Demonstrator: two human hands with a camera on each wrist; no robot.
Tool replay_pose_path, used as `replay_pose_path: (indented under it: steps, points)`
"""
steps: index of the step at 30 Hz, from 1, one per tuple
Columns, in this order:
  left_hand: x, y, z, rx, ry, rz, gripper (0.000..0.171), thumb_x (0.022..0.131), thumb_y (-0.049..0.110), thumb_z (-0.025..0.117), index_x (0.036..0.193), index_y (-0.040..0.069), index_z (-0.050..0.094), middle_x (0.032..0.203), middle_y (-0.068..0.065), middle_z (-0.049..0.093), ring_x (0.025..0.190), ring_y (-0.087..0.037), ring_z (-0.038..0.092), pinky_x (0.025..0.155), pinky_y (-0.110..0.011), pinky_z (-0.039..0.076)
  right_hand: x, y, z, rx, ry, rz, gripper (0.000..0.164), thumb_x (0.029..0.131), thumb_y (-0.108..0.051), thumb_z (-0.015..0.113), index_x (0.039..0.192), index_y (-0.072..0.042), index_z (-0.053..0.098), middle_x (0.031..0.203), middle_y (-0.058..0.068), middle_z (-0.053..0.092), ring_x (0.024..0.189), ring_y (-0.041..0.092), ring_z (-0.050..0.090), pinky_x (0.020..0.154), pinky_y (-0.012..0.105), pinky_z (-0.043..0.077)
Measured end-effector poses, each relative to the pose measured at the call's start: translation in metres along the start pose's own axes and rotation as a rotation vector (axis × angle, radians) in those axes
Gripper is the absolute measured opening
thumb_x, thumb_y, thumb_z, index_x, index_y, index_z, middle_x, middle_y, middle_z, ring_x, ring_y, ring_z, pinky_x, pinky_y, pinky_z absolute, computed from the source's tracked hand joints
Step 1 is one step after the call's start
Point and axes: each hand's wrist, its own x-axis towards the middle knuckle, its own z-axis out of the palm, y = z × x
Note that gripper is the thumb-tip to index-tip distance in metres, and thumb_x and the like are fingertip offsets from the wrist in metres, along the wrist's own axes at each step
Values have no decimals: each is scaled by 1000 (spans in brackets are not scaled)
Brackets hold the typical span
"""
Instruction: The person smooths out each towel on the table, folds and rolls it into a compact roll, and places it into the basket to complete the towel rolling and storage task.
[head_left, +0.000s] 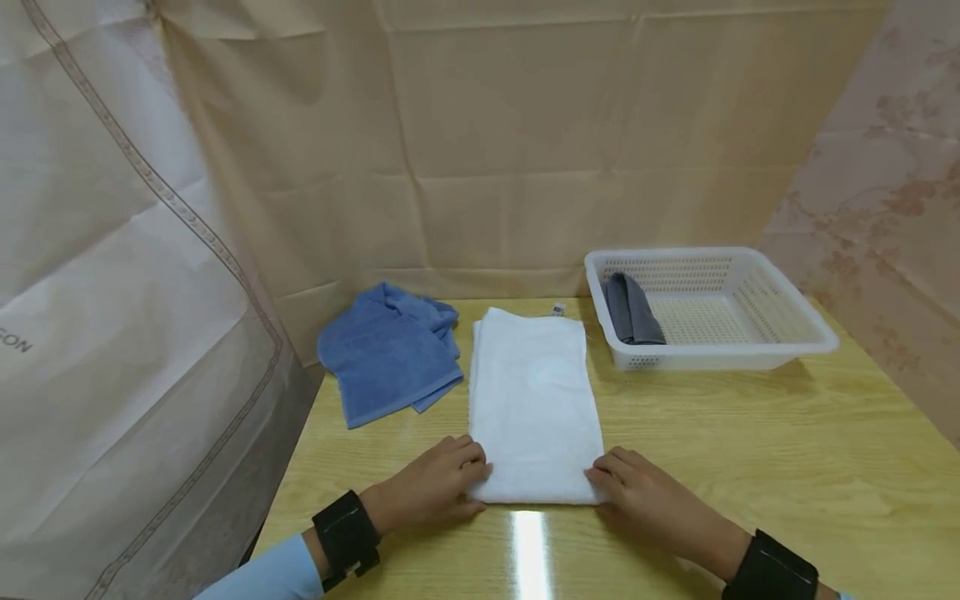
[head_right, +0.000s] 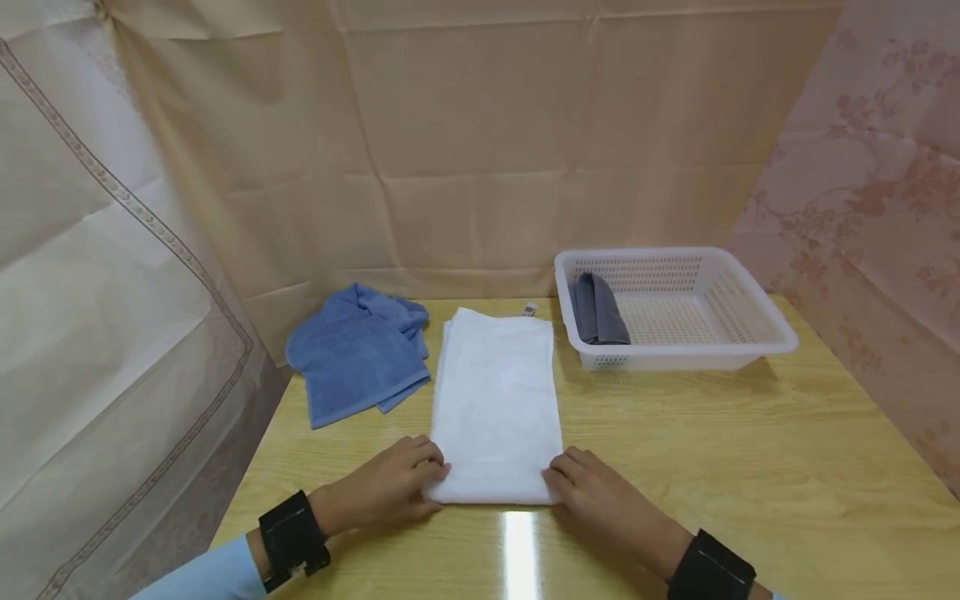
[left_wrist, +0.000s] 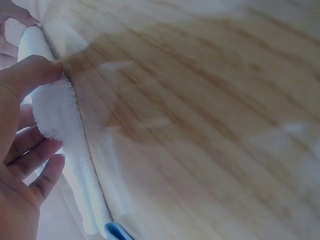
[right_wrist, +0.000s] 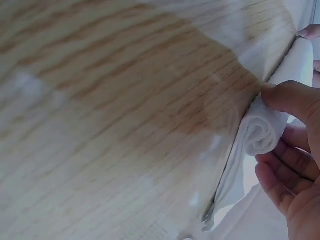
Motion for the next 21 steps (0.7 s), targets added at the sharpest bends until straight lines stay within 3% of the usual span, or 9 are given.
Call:
replay_pose_path:
  steps: [4,9,13,16,21]
  points:
    - [1,3,-3,-9,-10,-1,31,92,20,76,119,7,71,111,1,64,103,-12,60,90,-21,50,0,0,2,8,9,12,48,69,-8,91,111,1,70,106,6,66,96,19,62,83,33,55]
    - [2,5,-6,-49,-34,-66,33,98,16,67,128,4,67,109,-2,66,100,-10,62,87,-19,51,-1,0,5,126,-14,193,41,76,-6,83,114,-1,70,104,5,66,91,13,63,76,27,57]
    - [1,3,-6,-189,-70,-164,34,103,19,61,135,7,59,101,2,61,87,-5,56,76,-18,50,0,3,3,247,-113,376,36,86,-11,79,120,-4,68,106,3,66,90,8,61,72,25,56]
    - [2,-1,-7,-339,-103,-256,33,107,24,56,139,15,53,92,6,55,78,-4,51,69,-19,47,3,8,0,382,-149,465,30,92,-10,74,121,-6,68,109,2,68,88,5,59,72,26,54]
    - [5,-6,-7,-509,-101,-352,27,109,26,51,137,30,51,73,9,45,65,-4,43,58,-21,39,5,18,0,607,-121,518,23,99,-8,67,121,-9,65,80,-11,59,69,-1,50,60,23,47]
